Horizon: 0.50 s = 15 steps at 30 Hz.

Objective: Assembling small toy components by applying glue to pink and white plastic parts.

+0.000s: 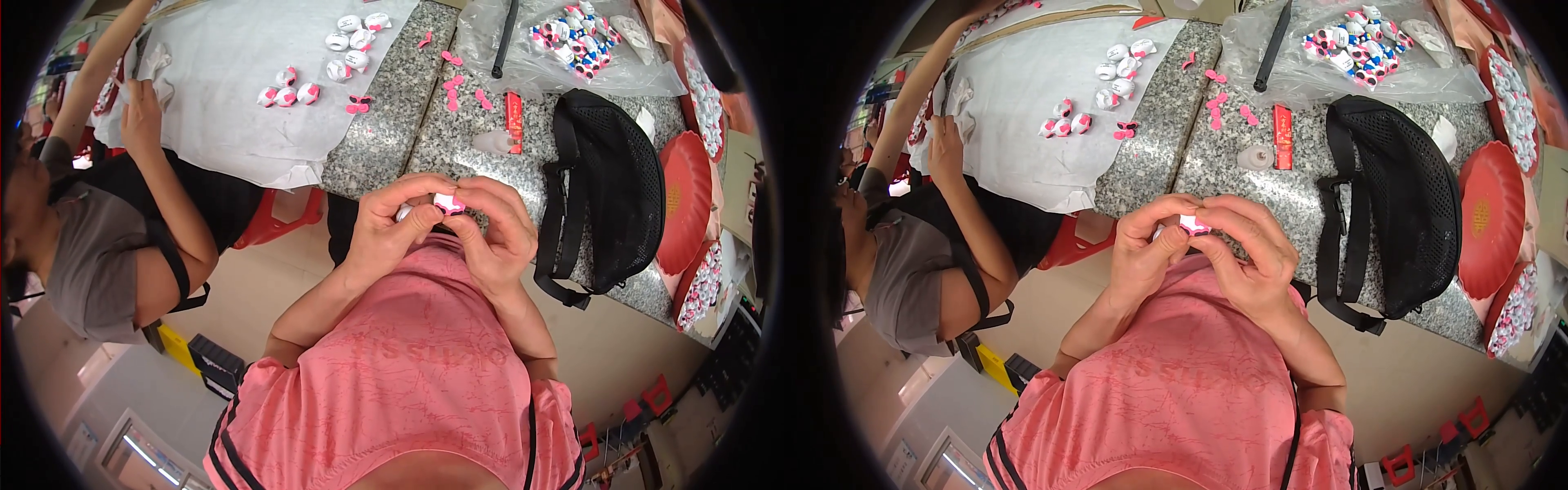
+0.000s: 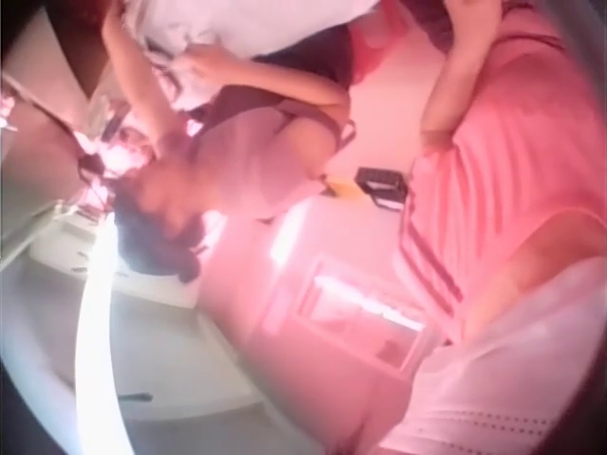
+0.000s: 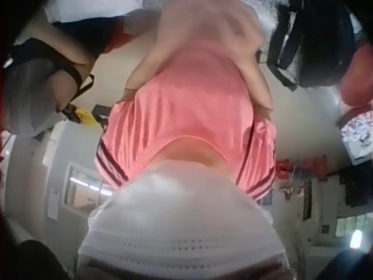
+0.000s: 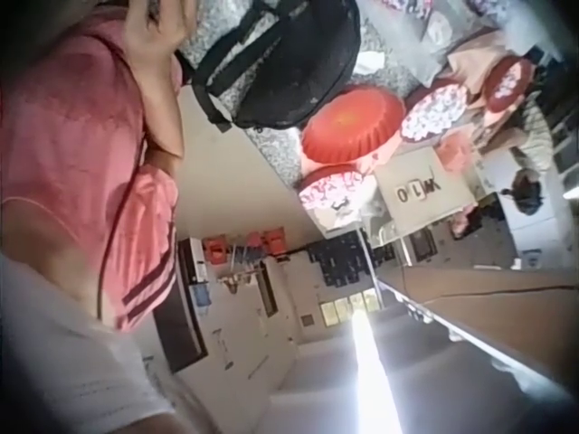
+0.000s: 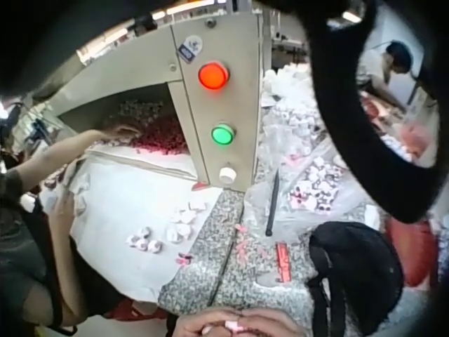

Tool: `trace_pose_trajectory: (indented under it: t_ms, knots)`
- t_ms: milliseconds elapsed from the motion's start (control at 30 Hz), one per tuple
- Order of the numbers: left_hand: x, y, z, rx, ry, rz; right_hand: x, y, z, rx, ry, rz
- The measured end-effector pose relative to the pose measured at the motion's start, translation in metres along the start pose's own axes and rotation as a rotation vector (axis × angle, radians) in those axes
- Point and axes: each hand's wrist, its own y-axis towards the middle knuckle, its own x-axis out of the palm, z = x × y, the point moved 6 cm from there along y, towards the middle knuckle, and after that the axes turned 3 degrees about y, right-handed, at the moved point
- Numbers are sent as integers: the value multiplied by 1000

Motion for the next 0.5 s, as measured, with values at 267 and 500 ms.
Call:
trace_pose_trajectory:
  t_ms: [267, 500]
  knots:
    - [0, 3, -3, 34, -91, -45, -1, 0, 8, 97, 79, 44]
    - [-2, 2, -3, -22, -123, -4, 3, 3, 6, 76, 27, 45]
